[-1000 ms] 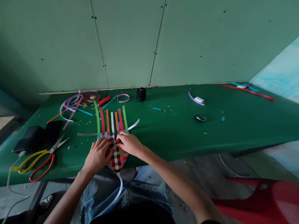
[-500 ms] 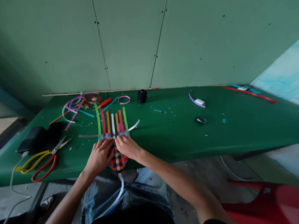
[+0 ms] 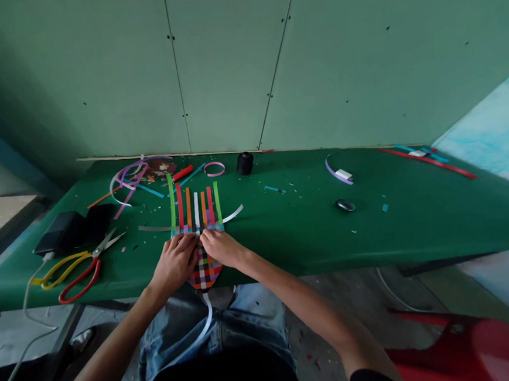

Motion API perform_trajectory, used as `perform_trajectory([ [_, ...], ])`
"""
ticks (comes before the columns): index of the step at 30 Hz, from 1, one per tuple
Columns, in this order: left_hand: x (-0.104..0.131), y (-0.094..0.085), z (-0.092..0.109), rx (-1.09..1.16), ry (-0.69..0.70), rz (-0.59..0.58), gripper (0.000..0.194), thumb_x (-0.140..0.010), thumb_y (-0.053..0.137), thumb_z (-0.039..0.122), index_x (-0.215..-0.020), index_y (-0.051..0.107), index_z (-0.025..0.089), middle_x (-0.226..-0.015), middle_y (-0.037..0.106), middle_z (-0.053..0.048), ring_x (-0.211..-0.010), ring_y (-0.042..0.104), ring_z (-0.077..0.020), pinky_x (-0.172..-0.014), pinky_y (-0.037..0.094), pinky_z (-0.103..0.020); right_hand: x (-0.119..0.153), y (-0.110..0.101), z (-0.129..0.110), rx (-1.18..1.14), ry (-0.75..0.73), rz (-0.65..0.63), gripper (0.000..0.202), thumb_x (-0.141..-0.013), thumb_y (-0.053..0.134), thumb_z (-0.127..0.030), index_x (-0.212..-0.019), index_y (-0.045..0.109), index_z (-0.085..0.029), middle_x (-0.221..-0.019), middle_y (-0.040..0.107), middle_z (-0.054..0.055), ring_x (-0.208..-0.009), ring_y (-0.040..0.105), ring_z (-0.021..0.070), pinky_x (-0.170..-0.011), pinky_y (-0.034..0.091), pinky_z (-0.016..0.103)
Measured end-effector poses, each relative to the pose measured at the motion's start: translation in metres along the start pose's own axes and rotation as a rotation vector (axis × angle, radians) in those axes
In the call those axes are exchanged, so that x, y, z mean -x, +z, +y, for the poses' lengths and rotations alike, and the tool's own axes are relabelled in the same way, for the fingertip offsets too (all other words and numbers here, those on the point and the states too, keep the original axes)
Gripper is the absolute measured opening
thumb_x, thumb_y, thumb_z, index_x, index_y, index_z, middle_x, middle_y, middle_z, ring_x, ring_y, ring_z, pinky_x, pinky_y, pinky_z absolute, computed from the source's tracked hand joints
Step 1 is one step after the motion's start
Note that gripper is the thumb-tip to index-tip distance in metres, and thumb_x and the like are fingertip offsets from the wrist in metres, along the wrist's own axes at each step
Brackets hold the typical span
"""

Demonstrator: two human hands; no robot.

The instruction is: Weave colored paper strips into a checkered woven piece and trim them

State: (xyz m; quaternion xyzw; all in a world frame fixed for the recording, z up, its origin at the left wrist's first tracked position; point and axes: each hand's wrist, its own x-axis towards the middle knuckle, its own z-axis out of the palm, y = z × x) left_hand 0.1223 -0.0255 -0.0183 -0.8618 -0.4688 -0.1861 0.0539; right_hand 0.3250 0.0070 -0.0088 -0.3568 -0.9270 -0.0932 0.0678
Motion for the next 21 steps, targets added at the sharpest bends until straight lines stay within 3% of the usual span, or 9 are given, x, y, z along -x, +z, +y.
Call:
perform_trajectory([
  [9, 0.002, 0.004, 0.000, -0.022, 0.016, -0.001, 0.040, -0.105, 0.047, 0.024, -0.142, 0.063, 0.020, -0.144, 0.064, -0.011, -0.129, 0.054, -0.0334, -0.103, 0.047, -0.049, -0.002, 0.004, -0.009, -0.037, 0.113, -0.047, 0.025, -0.103, 0.041, 0.000, -0.108, 0.064, -0.009, -0.105, 0.065, 0.016, -0.092, 0.068, 0.0246, -0.078, 0.058, 0.034],
  [16, 0.002, 0.003, 0.000, 0.004, -0.006, 0.007, 0.041, -0.105, 0.049, 0.025, -0.143, 0.063, 0.023, -0.145, 0.064, -0.010, -0.128, 0.056, -0.0326, -0.103, 0.048, -0.048, 0.005, 0.002, 0.006, -0.125, -0.052, 0.029, 0.024, -0.110, 0.040, -0.011, -0.106, 0.064, -0.010, -0.105, 0.065, 0.014, -0.094, 0.067, 0.0222, -0.083, 0.056, 0.034],
  [21, 0.001, 0.002, 0.000, 0.010, -0.015, -0.015, 0.042, -0.106, 0.046, 0.028, -0.145, 0.061, 0.023, -0.145, 0.063, -0.011, -0.129, 0.055, -0.0330, -0.104, 0.048, -0.050, 0.018, 0.003, -0.002, -0.100, -0.097, 0.063, 0.024, -0.111, 0.041, -0.013, -0.104, 0.064, -0.009, -0.104, 0.065, 0.013, -0.093, 0.067, 0.0228, -0.080, 0.056, 0.034],
])
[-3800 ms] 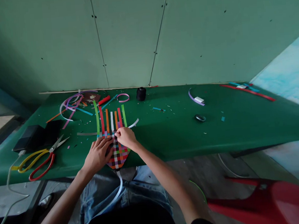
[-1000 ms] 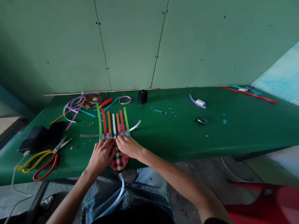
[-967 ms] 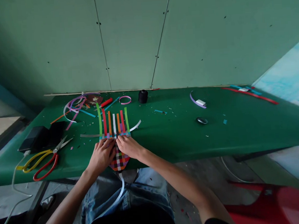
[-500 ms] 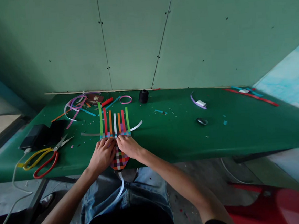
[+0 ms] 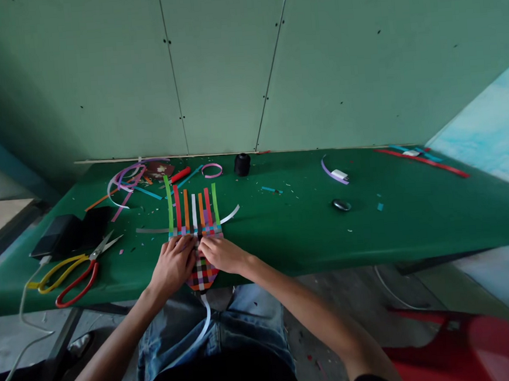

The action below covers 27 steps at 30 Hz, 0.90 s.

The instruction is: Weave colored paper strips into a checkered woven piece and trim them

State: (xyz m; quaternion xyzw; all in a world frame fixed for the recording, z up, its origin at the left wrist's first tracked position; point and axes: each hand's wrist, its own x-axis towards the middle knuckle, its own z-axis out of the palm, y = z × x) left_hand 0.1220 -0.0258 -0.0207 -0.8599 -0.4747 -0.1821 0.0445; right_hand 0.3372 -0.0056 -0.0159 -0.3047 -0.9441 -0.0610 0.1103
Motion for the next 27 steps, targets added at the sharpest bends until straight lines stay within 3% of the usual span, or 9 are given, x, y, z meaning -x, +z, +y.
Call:
perform_trajectory([
  [7, 0.000, 0.000, 0.000, 0.023, 0.004, -0.006, 0.042, -0.106, 0.044, 0.026, -0.145, 0.061, 0.023, -0.145, 0.063, -0.012, -0.127, 0.054, -0.0336, -0.102, 0.049, -0.052, 0.021, 0.002, -0.026, -0.058, 0.011, 0.126, 0.021, -0.112, 0.044, -0.019, -0.107, 0.063, -0.013, -0.104, 0.066, 0.011, -0.092, 0.067, 0.0208, -0.079, 0.055, 0.033],
  [13, -0.001, -0.004, -0.001, 0.045, 0.016, -0.010, 0.046, -0.105, 0.047, 0.026, -0.150, 0.056, 0.023, -0.145, 0.062, -0.012, -0.127, 0.054, -0.0337, -0.101, 0.048, -0.050, 0.033, 0.003, -0.033, -0.116, 0.050, 0.195, 0.015, -0.110, 0.048, -0.015, -0.107, 0.062, -0.015, -0.104, 0.070, 0.009, -0.093, 0.069, 0.0199, -0.084, 0.056, 0.033],
  [17, -0.006, -0.011, -0.005, 0.036, 0.055, -0.049, 0.047, -0.105, 0.047, 0.026, -0.151, 0.056, 0.025, -0.143, 0.063, -0.012, -0.121, 0.056, -0.0332, -0.096, 0.049, -0.049, 0.034, -0.007, -0.047, -0.218, 0.198, 0.189, 0.011, -0.109, 0.053, -0.021, -0.106, 0.062, -0.017, -0.102, 0.072, 0.009, -0.098, 0.072, 0.0243, -0.086, 0.057, 0.037],
  [22, -0.011, -0.015, -0.010, 0.027, 0.080, -0.088, 0.045, -0.106, 0.045, 0.029, -0.148, 0.061, 0.024, -0.140, 0.062, -0.013, -0.119, 0.056, -0.0335, -0.095, 0.050, -0.050, 0.032, -0.021, -0.058, -0.786, 0.640, 0.203, 0.007, -0.106, 0.058, -0.027, -0.107, 0.061, -0.021, -0.092, 0.076, 0.004, -0.081, 0.075, 0.0185, -0.071, 0.056, 0.028],
  [27, -0.010, -0.013, -0.012, 0.049, 0.082, -0.079, 0.046, -0.106, 0.045, 0.030, -0.149, 0.059, 0.026, -0.142, 0.061, -0.012, -0.122, 0.055, -0.0331, -0.096, 0.049, -0.049, 0.021, -0.018, -0.047, -1.413, 0.884, 0.162, 0.022, -0.092, 0.072, -0.033, -0.100, 0.056, -0.019, -0.074, 0.072, 0.000, -0.058, 0.071, 0.0160, -0.042, 0.043, 0.019],
])
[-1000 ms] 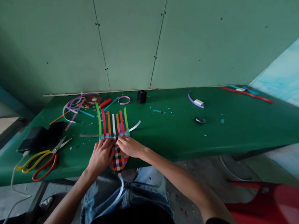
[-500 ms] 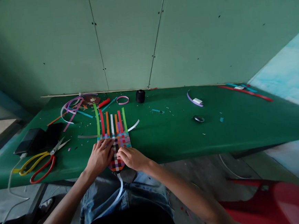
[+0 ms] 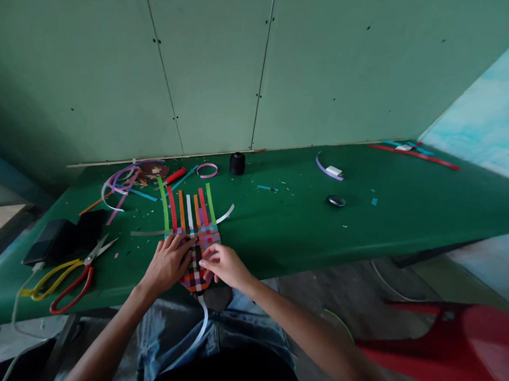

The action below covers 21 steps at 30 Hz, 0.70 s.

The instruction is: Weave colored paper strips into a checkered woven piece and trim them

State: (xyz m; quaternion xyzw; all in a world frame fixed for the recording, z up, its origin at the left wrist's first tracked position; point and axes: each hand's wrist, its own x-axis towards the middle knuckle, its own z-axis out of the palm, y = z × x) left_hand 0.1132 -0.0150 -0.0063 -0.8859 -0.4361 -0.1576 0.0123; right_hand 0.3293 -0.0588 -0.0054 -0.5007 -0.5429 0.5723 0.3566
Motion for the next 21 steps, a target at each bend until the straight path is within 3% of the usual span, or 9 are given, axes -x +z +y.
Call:
perform_trajectory([
  [5, 0.002, 0.003, -0.002, 0.032, -0.010, 0.017, 0.046, -0.105, 0.047, 0.030, -0.149, 0.060, 0.026, -0.142, 0.061, -0.013, -0.123, 0.054, -0.0341, -0.097, 0.049, -0.051, -0.015, 0.001, -0.007, -0.165, 0.145, 0.020, 0.038, -0.074, 0.086, -0.025, -0.097, 0.056, -0.018, -0.068, 0.069, -0.002, -0.053, 0.066, 0.0124, -0.039, 0.038, 0.016],
  [13, 0.002, 0.004, -0.002, 0.032, -0.023, 0.004, 0.045, -0.105, 0.048, 0.031, -0.149, 0.059, 0.027, -0.142, 0.061, -0.012, -0.125, 0.053, -0.0338, -0.099, 0.048, -0.050, -0.020, -0.003, -0.017, -0.159, 0.192, -0.052, 0.037, -0.068, 0.085, -0.021, -0.089, 0.054, -0.020, -0.069, 0.066, -0.003, -0.055, 0.063, 0.0113, -0.042, 0.034, 0.016],
  [15, 0.003, 0.004, -0.002, 0.031, -0.023, 0.004, 0.046, -0.105, 0.048, 0.031, -0.150, 0.058, 0.027, -0.141, 0.062, -0.012, -0.125, 0.054, -0.0334, -0.099, 0.047, -0.050, -0.023, -0.005, -0.019, -0.120, 0.114, -0.040, 0.033, -0.070, 0.082, -0.022, -0.087, 0.054, -0.020, -0.073, 0.065, -0.004, -0.059, 0.062, 0.0112, -0.047, 0.039, 0.017],
  [18, 0.003, 0.005, -0.002, 0.047, -0.024, 0.016, 0.046, -0.105, 0.049, 0.032, -0.150, 0.056, 0.024, -0.140, 0.063, -0.013, -0.125, 0.055, -0.0328, -0.099, 0.047, -0.049, -0.031, -0.008, -0.019, 0.029, -0.117, 0.008, 0.023, -0.076, 0.078, -0.024, -0.086, 0.057, -0.020, -0.081, 0.065, -0.003, -0.071, 0.064, 0.0129, -0.063, 0.050, 0.023],
  [21, 0.003, 0.005, -0.002, 0.053, -0.027, 0.024, 0.043, -0.105, 0.049, 0.032, -0.146, 0.059, 0.023, -0.139, 0.064, -0.013, -0.125, 0.055, -0.0326, -0.100, 0.047, -0.049, -0.041, -0.009, -0.014, 0.263, -0.304, 0.082, 0.012, -0.084, 0.073, -0.022, -0.088, 0.062, -0.020, -0.085, 0.068, -0.001, -0.078, 0.064, 0.0149, -0.075, 0.052, 0.027],
])
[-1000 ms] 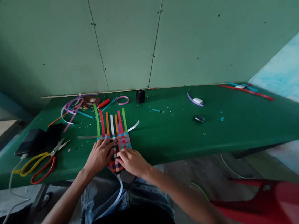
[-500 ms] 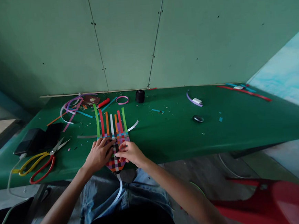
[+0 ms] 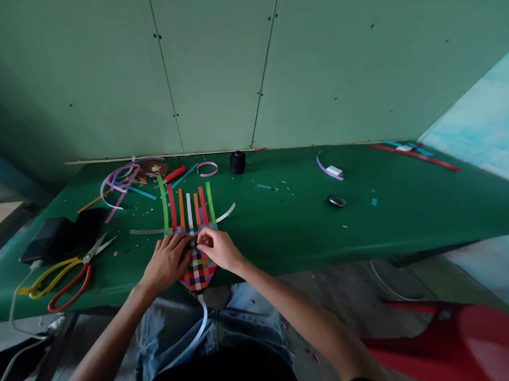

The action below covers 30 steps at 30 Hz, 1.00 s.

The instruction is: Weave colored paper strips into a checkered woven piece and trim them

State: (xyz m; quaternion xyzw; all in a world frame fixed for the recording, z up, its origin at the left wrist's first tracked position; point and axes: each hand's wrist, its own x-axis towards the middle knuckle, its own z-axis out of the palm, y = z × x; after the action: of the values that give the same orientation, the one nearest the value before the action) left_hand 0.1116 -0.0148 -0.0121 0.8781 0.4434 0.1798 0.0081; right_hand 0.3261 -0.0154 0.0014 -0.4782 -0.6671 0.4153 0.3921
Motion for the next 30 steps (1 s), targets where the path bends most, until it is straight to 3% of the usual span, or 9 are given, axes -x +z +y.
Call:
perform_trajectory([
  [3, 0.000, 0.000, 0.000, -0.003, -0.003, 0.007, 0.042, -0.105, 0.049, 0.032, -0.145, 0.060, 0.023, -0.139, 0.064, -0.013, -0.124, 0.055, -0.0328, -0.099, 0.047, -0.049, -0.003, 0.004, 0.010, 0.115, -0.054, 0.047, 0.011, -0.088, 0.071, -0.019, -0.093, 0.061, -0.021, -0.090, 0.072, 0.000, -0.083, 0.068, 0.0162, -0.079, 0.053, 0.028],
  [8, 0.000, -0.001, 0.001, -0.015, 0.000, 0.004, 0.042, -0.106, 0.047, 0.034, -0.144, 0.059, 0.022, -0.140, 0.064, -0.013, -0.125, 0.055, -0.0332, -0.099, 0.047, -0.049, -0.005, 0.008, 0.018, 0.159, -0.025, 0.056, 0.019, -0.086, 0.074, -0.014, -0.099, 0.061, -0.021, -0.092, 0.075, 0.001, -0.085, 0.073, 0.0167, -0.080, 0.054, 0.028],
  [14, 0.000, -0.003, 0.003, -0.030, 0.001, -0.008, 0.042, -0.106, 0.047, 0.035, -0.144, 0.059, 0.020, -0.141, 0.063, -0.013, -0.123, 0.055, -0.0336, -0.098, 0.046, -0.049, -0.009, 0.009, 0.011, 0.215, 0.011, 0.067, 0.030, -0.083, 0.078, -0.012, -0.108, 0.063, -0.020, -0.084, 0.075, -0.001, -0.077, 0.073, 0.0165, -0.076, 0.054, 0.027],
  [19, 0.000, -0.002, 0.002, -0.028, 0.003, -0.011, 0.042, -0.107, 0.046, 0.035, -0.144, 0.059, 0.021, -0.141, 0.063, -0.012, -0.124, 0.055, -0.0333, -0.098, 0.046, -0.049, -0.010, 0.007, 0.001, 0.310, -0.032, -0.005, 0.026, -0.084, 0.073, -0.003, -0.103, 0.065, -0.020, -0.082, 0.075, -0.001, -0.075, 0.073, 0.0159, -0.075, 0.054, 0.026],
  [25, 0.000, -0.002, 0.003, -0.011, -0.005, -0.007, 0.039, -0.107, 0.047, 0.035, -0.142, 0.059, 0.023, -0.140, 0.064, -0.011, -0.124, 0.055, -0.0329, -0.099, 0.046, -0.049, -0.003, -0.002, -0.005, 0.364, -0.146, -0.081, 0.033, -0.089, 0.069, -0.002, -0.113, 0.075, -0.024, -0.104, 0.080, 0.002, -0.097, 0.076, 0.0185, -0.091, 0.056, 0.029],
  [30, 0.000, -0.002, 0.004, -0.026, -0.006, -0.016, 0.041, -0.107, 0.046, 0.034, -0.144, 0.058, 0.022, -0.140, 0.063, -0.012, -0.123, 0.055, -0.0334, -0.099, 0.047, -0.050, 0.002, -0.006, -0.004, 0.378, -0.223, -0.105, 0.033, -0.089, 0.068, -0.003, -0.115, 0.080, -0.020, -0.114, 0.079, 0.008, -0.105, 0.075, 0.0213, -0.099, 0.057, 0.033],
])
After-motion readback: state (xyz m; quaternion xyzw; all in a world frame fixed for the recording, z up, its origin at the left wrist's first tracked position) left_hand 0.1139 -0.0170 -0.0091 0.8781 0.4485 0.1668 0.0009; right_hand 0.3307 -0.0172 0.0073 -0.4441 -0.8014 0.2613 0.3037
